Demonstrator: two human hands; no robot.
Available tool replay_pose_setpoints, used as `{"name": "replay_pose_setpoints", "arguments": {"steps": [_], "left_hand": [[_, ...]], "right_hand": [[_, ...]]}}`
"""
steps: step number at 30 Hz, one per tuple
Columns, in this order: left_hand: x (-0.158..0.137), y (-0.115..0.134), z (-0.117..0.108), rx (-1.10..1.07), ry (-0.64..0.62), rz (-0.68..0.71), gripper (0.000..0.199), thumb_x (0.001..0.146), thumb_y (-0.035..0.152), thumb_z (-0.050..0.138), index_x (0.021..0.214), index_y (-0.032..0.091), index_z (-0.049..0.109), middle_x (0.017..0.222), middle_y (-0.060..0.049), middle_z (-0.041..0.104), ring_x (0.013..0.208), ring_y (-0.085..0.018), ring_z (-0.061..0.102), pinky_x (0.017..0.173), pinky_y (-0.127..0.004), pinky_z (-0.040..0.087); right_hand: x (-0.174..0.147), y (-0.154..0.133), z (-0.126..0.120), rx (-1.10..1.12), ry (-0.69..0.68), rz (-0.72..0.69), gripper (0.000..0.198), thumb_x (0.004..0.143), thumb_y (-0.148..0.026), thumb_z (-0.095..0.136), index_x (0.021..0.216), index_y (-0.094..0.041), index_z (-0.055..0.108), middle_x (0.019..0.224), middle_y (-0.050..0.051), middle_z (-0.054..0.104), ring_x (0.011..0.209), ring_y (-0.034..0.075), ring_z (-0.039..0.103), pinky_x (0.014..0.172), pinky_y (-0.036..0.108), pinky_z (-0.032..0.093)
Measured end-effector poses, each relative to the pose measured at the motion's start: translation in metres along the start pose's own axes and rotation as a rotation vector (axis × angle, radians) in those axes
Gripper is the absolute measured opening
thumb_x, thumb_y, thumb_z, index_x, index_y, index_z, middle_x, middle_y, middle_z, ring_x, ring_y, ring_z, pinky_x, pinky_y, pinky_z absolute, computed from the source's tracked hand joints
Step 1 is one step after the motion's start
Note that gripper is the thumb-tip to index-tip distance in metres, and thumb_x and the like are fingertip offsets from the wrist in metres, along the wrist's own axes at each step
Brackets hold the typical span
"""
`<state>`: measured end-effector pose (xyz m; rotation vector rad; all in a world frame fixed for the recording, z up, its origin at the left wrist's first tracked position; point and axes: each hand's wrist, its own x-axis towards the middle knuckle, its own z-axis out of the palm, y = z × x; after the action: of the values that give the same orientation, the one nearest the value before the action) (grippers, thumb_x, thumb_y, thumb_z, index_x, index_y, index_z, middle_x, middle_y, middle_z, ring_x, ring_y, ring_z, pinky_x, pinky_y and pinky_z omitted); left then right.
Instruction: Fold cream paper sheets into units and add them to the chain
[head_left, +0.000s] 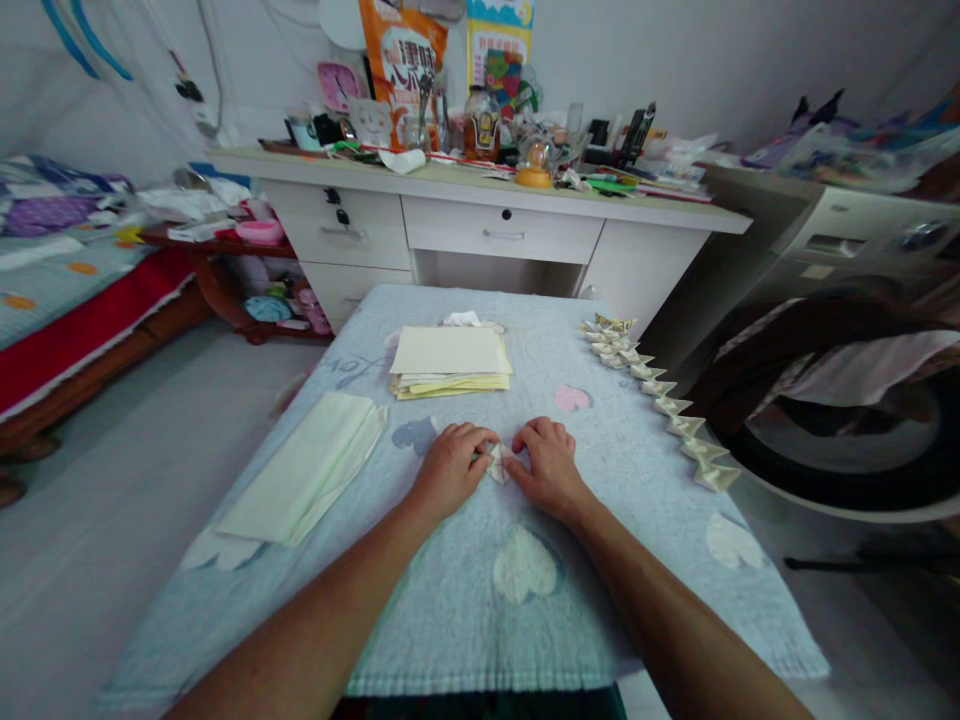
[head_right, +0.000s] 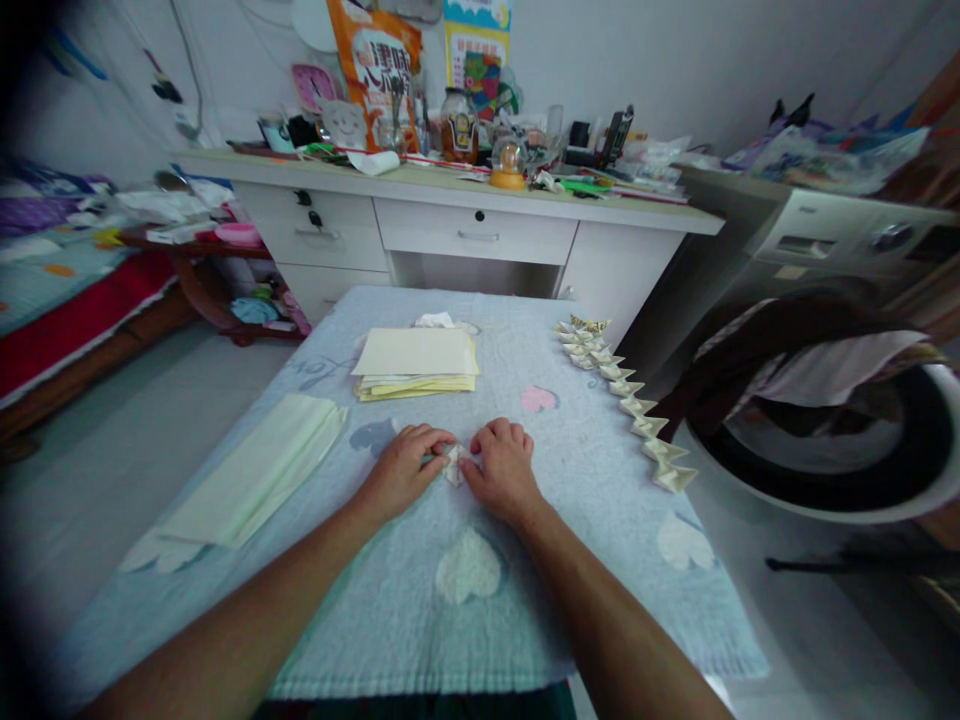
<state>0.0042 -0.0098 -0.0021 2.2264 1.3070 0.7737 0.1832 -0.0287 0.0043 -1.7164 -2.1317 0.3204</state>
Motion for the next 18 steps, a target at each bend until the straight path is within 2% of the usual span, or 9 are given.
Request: {"name": "replay_pose_setpoints", "arguments": {"steps": [8, 11, 15, 18], "left_hand": [[-0.002, 0.0, 0.001, -0.054, 0.029, -0.008, 0.038, 0.078, 0.014, 0.061, 0.115, 0.017, 0.06, 0.099, -0.006, 0.065, 0.097, -0.022, 0.056, 0.088, -0.036, 0.043], [-0.003, 0.001, 0.0, -0.136, 0.012, -0.046, 0.04, 0.076, 0.016, 0.063, 0.116, 0.018, 0.061, 0.094, -0.005, 0.066, 0.091, -0.02, 0.058, 0.084, -0.032, 0.045], [-0.004, 0.002, -0.003, -0.259, -0.007, -0.092, 0.022, 0.077, 0.021, 0.063, 0.098, 0.019, 0.069, 0.078, 0.0, 0.063, 0.071, -0.014, 0.056, 0.069, -0.025, 0.044], [-0.004, 0.003, -0.005, -0.364, -0.017, -0.11, 0.013, 0.079, 0.026, 0.062, 0.086, 0.017, 0.069, 0.066, 0.002, 0.058, 0.06, -0.011, 0.05, 0.06, -0.022, 0.039]], "right_hand": [[0.002, -0.001, -0.003, 0.112, 0.017, -0.021, 0.013, 0.078, -0.027, 0.068, 0.085, -0.02, 0.06, 0.1, 0.005, 0.054, 0.095, 0.023, 0.044, 0.082, 0.037, 0.031], [0.001, -0.004, -0.007, 0.16, 0.017, -0.052, 0.011, 0.079, -0.026, 0.067, 0.084, -0.02, 0.058, 0.097, 0.005, 0.054, 0.095, 0.023, 0.045, 0.081, 0.035, 0.032], [0.0, -0.006, -0.01, 0.233, 0.032, -0.109, 0.011, 0.079, -0.022, 0.067, 0.083, -0.02, 0.057, 0.095, 0.004, 0.055, 0.094, 0.022, 0.045, 0.082, 0.034, 0.033], [-0.001, -0.005, -0.009, 0.278, 0.056, -0.144, 0.014, 0.081, -0.025, 0.066, 0.091, -0.02, 0.058, 0.095, 0.004, 0.055, 0.095, 0.022, 0.046, 0.083, 0.035, 0.033]]}}
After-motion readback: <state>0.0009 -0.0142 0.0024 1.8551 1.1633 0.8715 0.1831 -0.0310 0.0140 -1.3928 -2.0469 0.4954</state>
